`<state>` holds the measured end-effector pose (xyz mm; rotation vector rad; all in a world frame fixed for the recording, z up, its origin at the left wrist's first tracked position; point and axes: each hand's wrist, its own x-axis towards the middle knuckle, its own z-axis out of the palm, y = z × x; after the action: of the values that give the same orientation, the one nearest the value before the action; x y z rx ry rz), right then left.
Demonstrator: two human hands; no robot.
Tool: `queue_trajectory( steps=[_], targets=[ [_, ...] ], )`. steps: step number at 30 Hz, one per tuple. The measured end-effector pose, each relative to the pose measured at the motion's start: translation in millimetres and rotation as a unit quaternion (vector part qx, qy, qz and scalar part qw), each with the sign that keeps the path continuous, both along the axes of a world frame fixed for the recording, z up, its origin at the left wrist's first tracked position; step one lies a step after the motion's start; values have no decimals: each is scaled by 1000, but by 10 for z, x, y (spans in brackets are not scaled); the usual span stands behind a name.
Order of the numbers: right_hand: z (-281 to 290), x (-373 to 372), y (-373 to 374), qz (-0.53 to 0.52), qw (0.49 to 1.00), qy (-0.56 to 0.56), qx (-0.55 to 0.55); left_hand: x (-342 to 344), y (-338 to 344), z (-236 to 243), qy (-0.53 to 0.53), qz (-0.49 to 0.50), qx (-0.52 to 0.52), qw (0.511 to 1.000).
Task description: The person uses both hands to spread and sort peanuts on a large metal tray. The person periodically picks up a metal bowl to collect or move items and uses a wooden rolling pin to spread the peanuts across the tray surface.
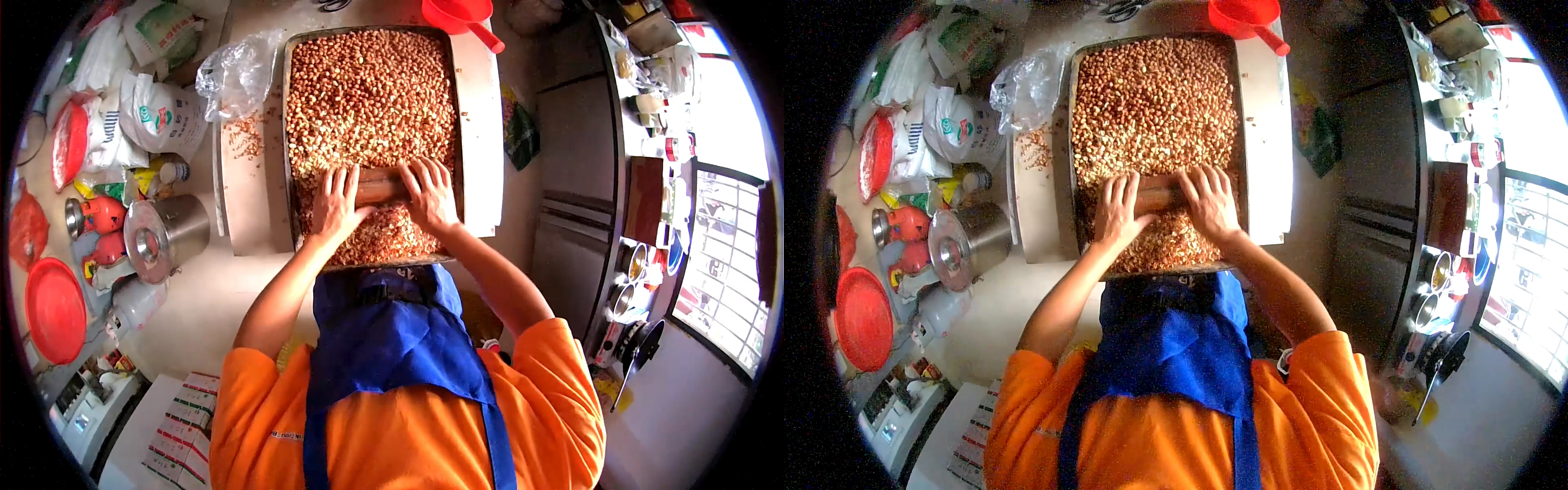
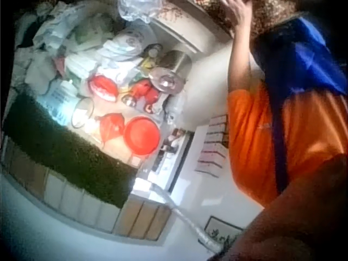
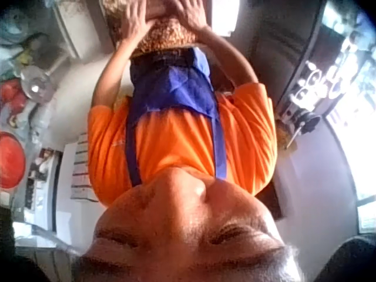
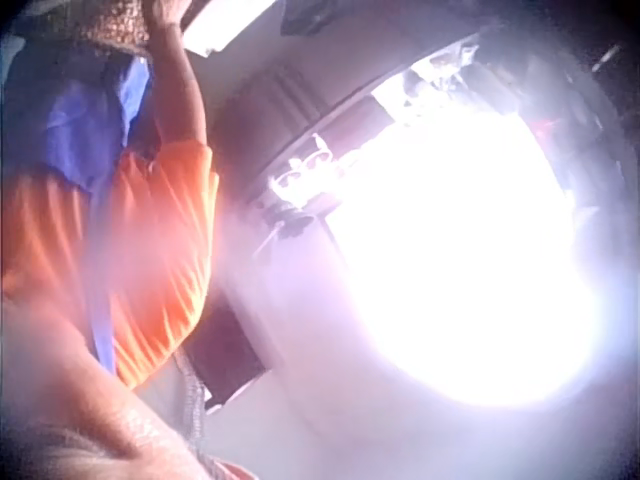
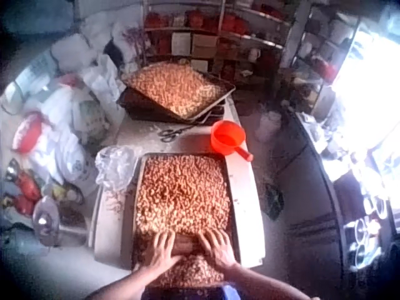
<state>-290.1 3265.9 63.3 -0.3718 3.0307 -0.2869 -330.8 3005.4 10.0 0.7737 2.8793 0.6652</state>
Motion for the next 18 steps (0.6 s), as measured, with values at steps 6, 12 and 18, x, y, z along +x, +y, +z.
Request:
queue_trajectory(
  steps=[6, 12, 18],
  targets=[
    [251, 35, 134, 46, 993, 36, -99, 291, -122, 11, -12, -6, 35, 999],
    [-6, 483, 52, -43, 994, 14, -96, 561, 114, 109, 50, 14, 49, 997],
    [-28, -1305, -3, -101, 990, 75, -62, -1211, 436, 163, 84, 121, 12, 989]
  ],
)
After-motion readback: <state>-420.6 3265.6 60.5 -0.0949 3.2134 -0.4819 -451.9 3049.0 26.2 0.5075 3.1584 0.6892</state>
